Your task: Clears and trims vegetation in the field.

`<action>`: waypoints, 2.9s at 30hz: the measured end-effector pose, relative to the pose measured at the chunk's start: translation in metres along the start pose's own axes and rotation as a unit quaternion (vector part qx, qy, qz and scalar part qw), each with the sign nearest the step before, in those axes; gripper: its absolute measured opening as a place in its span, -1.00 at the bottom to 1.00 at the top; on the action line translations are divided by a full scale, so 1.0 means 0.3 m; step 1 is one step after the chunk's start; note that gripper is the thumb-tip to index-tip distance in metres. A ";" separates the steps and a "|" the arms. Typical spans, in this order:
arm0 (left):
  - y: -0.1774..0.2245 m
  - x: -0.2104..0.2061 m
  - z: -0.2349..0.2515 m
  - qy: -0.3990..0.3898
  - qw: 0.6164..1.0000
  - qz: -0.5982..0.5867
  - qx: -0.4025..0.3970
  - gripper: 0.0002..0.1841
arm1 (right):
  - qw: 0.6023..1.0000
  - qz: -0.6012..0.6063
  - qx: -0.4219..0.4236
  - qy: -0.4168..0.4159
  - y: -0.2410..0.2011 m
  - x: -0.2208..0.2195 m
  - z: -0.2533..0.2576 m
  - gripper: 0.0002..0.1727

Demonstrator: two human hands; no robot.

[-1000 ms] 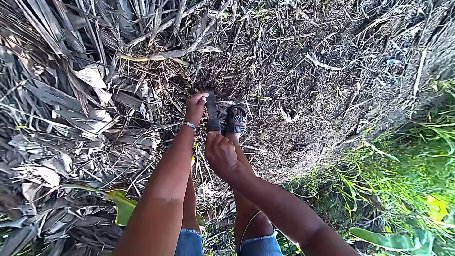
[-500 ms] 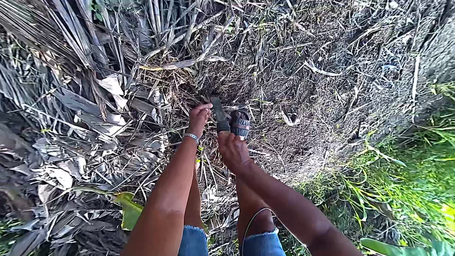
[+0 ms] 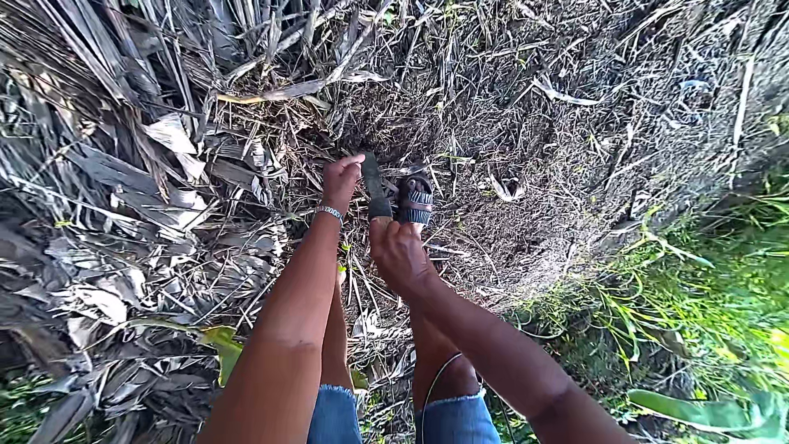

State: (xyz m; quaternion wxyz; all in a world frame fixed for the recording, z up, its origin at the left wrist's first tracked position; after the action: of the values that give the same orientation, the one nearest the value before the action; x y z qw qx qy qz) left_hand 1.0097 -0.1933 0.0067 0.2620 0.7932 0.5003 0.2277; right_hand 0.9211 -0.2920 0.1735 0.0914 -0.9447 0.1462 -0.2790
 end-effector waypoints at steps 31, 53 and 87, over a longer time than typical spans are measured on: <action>-0.149 0.313 -0.710 0.083 0.945 -0.283 0.141 -0.73 | 0.996 -0.084 -0.005 -0.029 0.135 0.205 -0.119 -0.39; 0.169 0.582 -0.917 -0.030 0.896 -0.430 0.104 -0.71 | 0.947 0.195 -0.243 0.076 -0.136 0.184 -0.239 -0.41; 1.300 0.352 -0.370 -0.174 0.820 -0.542 -0.060 -0.83 | 0.895 0.426 -0.106 0.079 0.271 1.165 0.272 -0.24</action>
State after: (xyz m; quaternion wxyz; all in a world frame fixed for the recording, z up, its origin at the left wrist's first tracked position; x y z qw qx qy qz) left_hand 1.2453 -0.2174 0.3523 0.4727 0.4030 0.7811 -0.0634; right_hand 1.2281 -0.4755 0.2600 0.0893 -0.7710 0.5700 -0.2697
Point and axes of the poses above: each hand's wrist, its own z-axis towards the middle knuckle, its own x-axis out of the back of the hand, y = z × x, the point moved 1 cm from there along z, towards the middle knuckle, and after that the axes turned 3 degrees about -z, right-handed, at the moved point
